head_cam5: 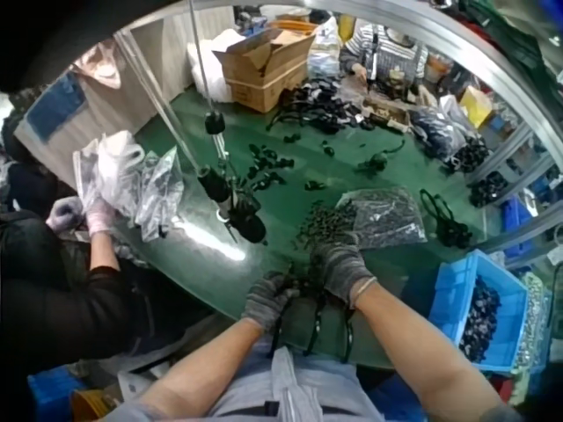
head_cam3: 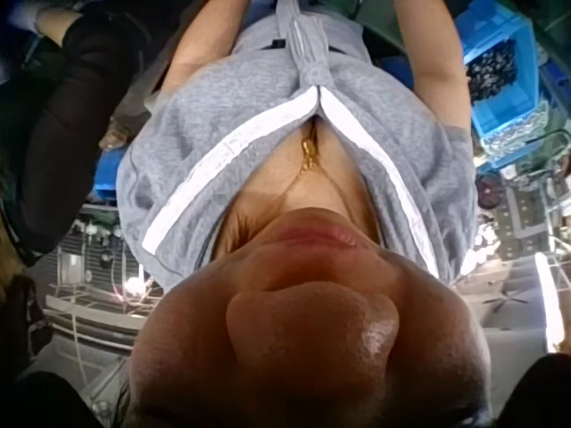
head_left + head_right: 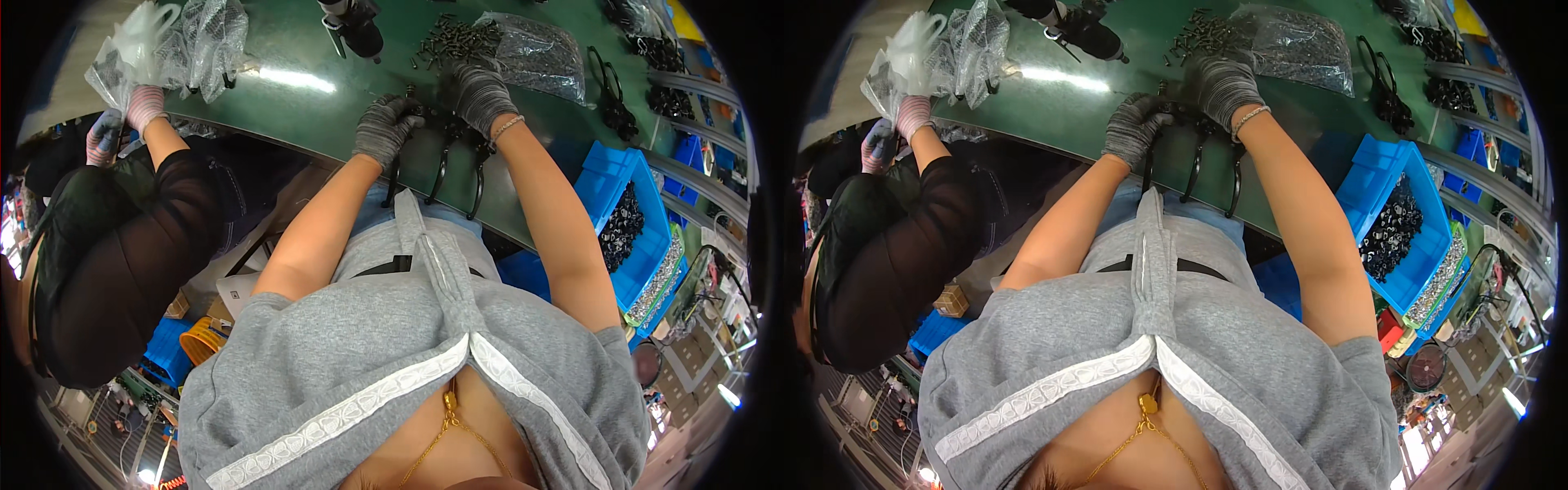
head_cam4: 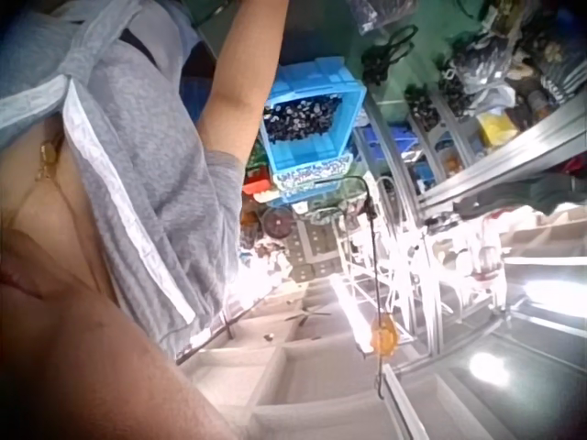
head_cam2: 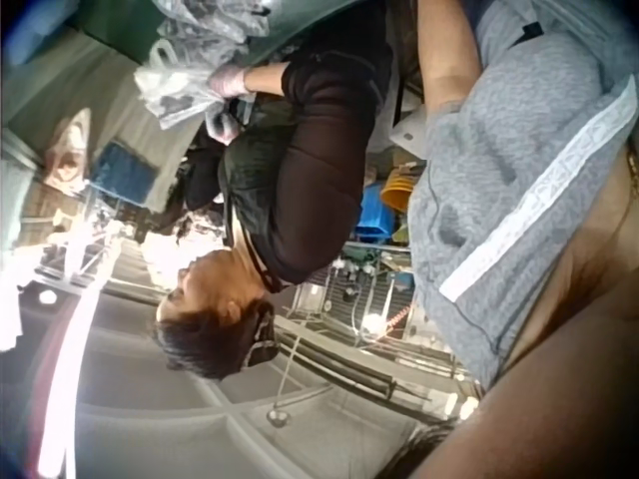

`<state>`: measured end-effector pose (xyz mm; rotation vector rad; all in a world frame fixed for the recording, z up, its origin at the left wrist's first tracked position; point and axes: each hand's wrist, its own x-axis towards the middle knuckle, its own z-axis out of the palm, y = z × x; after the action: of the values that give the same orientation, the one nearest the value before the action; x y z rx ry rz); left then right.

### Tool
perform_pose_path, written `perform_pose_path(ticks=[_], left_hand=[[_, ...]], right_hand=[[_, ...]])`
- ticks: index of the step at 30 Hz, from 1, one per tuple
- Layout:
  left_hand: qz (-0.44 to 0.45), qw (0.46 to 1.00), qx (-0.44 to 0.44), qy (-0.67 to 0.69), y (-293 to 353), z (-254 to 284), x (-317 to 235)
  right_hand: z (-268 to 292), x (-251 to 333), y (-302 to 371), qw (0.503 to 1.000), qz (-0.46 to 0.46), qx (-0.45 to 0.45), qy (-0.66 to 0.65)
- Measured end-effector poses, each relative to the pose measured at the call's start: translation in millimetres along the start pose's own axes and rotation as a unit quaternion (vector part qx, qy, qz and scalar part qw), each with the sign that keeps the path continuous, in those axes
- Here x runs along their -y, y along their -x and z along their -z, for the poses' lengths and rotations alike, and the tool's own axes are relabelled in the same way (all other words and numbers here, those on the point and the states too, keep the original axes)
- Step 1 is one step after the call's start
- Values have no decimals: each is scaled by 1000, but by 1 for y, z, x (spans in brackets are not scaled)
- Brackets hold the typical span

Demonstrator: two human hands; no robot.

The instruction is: Assembling small black components and wiring at a factory manual workstation.

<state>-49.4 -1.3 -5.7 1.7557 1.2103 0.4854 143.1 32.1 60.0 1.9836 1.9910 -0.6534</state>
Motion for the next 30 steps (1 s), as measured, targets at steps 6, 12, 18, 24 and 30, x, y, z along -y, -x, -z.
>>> perform_pose_path(ticks=[6, 12, 18, 24, 30], left_hand=[[1, 1000, -7, 18, 1, -4, 2], [-2, 1000, -6, -2, 1, -2, -1], [-21, 999, -33, -24, 3, -3, 0], [10, 1000, 4, 5, 2, 4, -5], [-29, 999, -14, -25, 0, -1, 6]], right_hand=[[14, 24, 25, 983, 138, -53, 109], [16, 37, 24, 960, 196, -10, 200], [18, 46, 20, 940, 240, -38, 241], [21, 34, 19, 971, 206, -25, 118], [15, 36, 22, 962, 233, -53, 135]])
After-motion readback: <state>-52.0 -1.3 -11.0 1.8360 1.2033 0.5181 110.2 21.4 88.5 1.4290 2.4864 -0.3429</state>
